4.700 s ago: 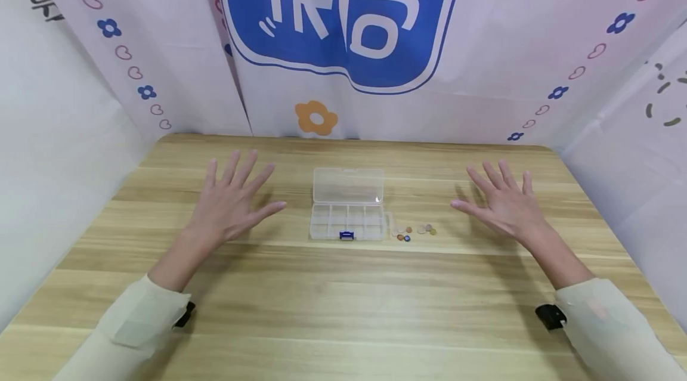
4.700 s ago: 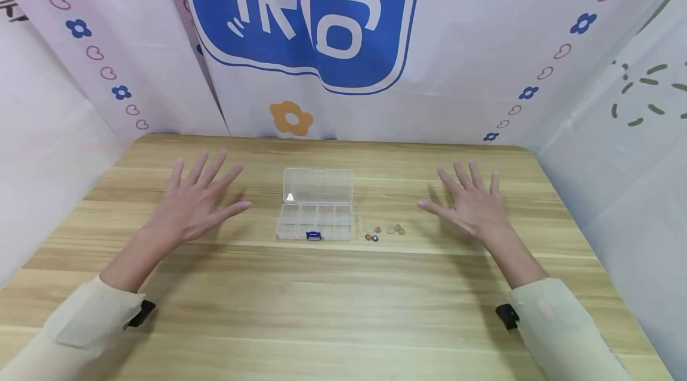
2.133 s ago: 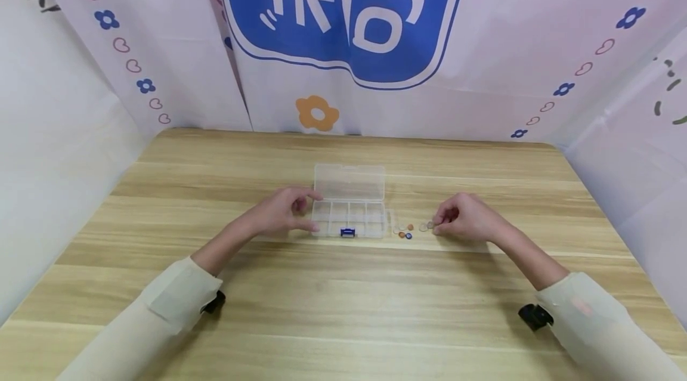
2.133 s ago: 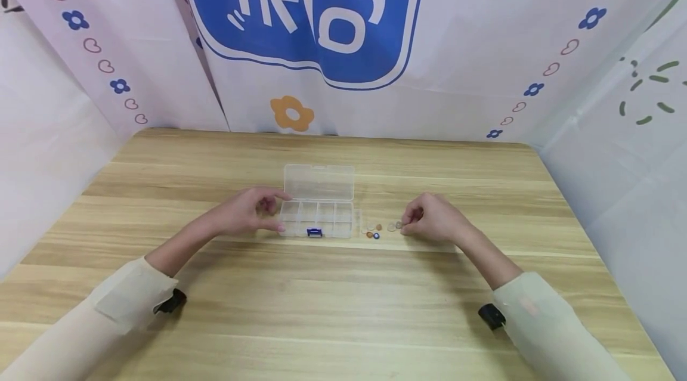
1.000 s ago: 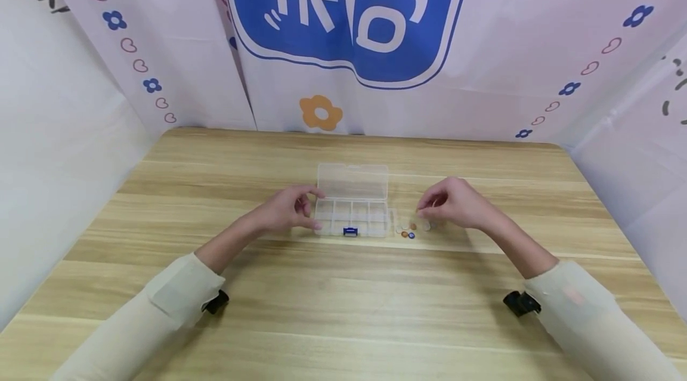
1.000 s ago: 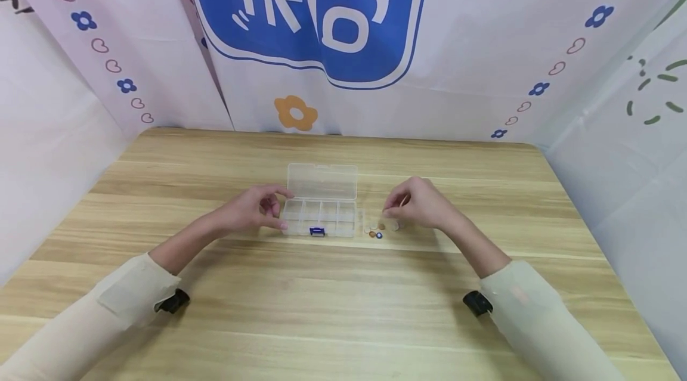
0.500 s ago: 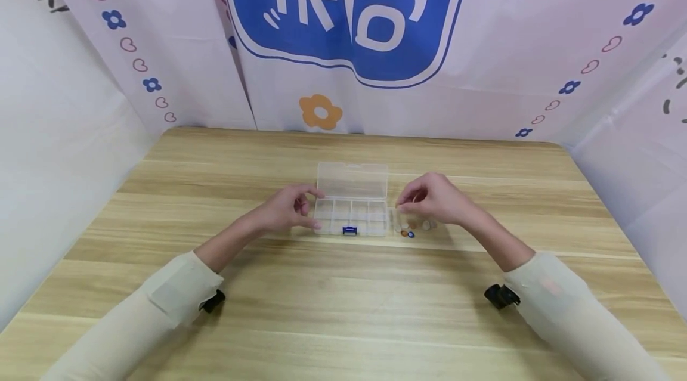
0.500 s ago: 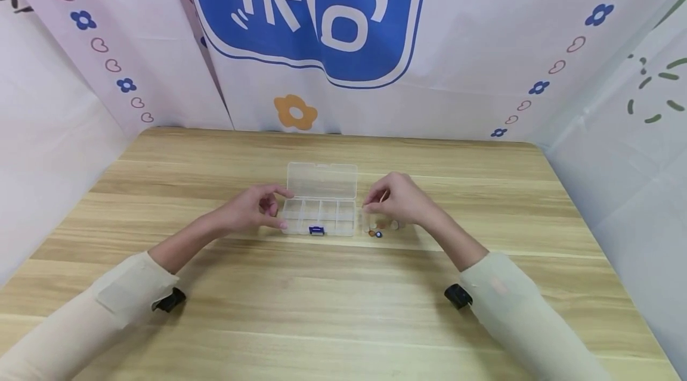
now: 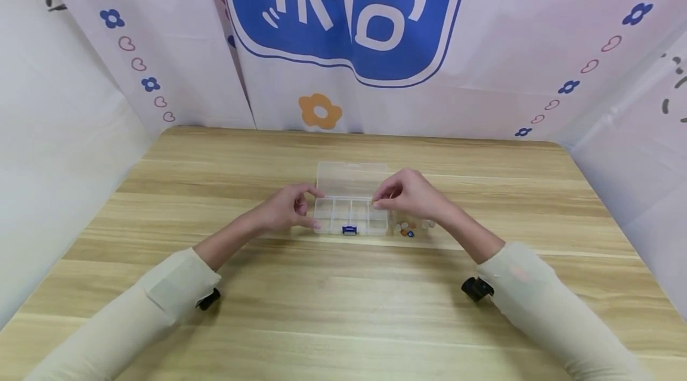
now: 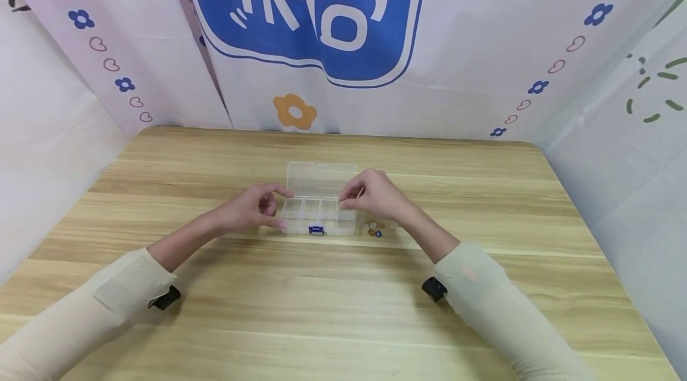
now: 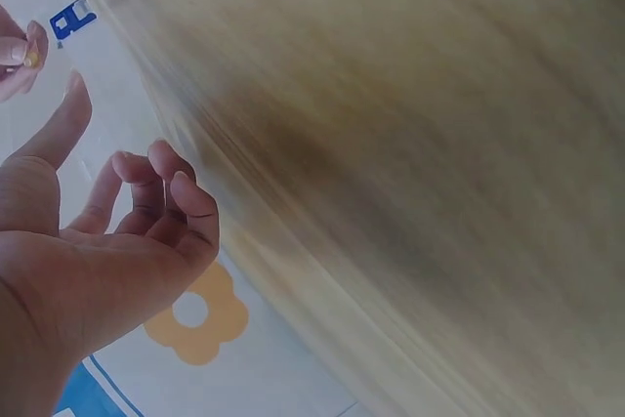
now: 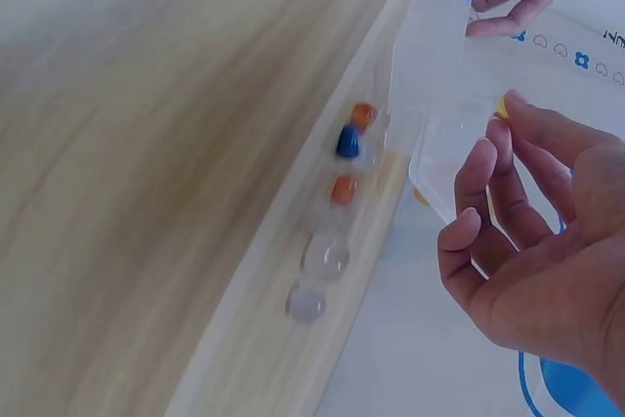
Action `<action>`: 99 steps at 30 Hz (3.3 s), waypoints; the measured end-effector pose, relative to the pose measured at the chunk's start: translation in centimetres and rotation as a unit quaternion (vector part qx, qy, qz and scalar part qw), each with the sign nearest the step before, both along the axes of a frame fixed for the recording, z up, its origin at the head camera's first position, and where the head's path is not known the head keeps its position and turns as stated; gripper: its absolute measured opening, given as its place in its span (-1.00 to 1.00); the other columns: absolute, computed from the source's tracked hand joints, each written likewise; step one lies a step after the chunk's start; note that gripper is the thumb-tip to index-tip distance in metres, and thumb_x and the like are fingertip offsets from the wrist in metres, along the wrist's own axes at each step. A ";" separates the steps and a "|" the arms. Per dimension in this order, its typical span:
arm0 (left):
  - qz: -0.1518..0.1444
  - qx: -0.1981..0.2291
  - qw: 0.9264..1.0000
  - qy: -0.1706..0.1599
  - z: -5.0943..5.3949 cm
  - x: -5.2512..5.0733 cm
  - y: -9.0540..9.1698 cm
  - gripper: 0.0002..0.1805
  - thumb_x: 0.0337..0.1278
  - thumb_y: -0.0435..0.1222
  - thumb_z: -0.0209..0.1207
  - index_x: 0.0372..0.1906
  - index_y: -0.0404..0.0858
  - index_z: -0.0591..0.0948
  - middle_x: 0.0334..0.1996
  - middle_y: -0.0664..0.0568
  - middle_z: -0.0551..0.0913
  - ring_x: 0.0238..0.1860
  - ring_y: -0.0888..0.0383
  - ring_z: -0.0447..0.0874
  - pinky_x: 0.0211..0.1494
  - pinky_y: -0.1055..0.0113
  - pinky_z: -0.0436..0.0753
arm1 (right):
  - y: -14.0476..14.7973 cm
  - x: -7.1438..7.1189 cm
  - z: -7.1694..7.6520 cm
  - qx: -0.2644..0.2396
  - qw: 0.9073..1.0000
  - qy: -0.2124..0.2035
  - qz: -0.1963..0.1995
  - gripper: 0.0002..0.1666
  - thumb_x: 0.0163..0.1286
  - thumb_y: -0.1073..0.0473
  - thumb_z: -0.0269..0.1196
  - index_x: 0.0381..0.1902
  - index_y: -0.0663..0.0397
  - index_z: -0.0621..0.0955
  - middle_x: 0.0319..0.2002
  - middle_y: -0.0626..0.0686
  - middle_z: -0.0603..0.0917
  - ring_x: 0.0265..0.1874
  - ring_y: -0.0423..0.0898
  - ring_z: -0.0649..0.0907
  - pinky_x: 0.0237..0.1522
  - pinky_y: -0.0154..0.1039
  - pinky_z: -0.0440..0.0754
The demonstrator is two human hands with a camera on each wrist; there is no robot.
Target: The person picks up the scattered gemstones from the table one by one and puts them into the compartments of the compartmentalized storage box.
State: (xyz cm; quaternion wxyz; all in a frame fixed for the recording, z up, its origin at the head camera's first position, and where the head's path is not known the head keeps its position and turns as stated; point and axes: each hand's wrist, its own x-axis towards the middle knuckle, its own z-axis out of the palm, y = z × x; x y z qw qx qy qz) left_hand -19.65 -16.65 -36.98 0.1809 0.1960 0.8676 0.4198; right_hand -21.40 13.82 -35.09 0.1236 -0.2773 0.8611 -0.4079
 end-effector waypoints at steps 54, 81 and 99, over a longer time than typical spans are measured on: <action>-0.013 -0.009 1.000 0.003 0.1 -0.4 0.1 -0.38 0.09 -0.45 0.48 0.24 -0.49 0.50 -0.61 0.11 0.30 -0.56 0.21 0.23 -0.44 0.42 0.30 | -8.7 -2.0 -0.7 0.041 0.999 0.012 0.018 -0.90 0.34 0.23 0.46 -0.30 0.17 0.84 -0.38 0.02 0.82 -0.53 -0.21 0.59 -0.43 -0.38 0.51; -0.021 -0.004 1.000 0.000 0.3 -0.2 0.1 -0.39 0.14 -0.48 0.44 0.26 -0.52 0.47 -0.61 0.09 0.28 -0.55 0.19 0.22 -0.44 0.41 0.32 | -6.0 -1.4 -0.2 0.026 0.999 0.040 0.000 -0.90 0.28 0.22 0.48 -0.32 0.16 0.82 -0.47 -0.05 0.74 -0.51 -0.21 0.60 -0.42 -0.34 0.56; -0.007 -0.037 0.999 -0.010 0.7 -0.2 0.4 -0.35 0.15 -0.41 0.46 0.31 -0.46 0.48 -0.58 0.08 0.34 -0.52 0.18 0.26 -0.44 0.39 0.34 | 0.3 -0.4 -0.6 0.048 0.998 0.025 -0.042 -0.77 0.32 0.24 0.48 -0.13 0.28 0.77 -0.48 -0.01 0.68 -0.47 -0.13 0.58 -0.37 -0.24 0.56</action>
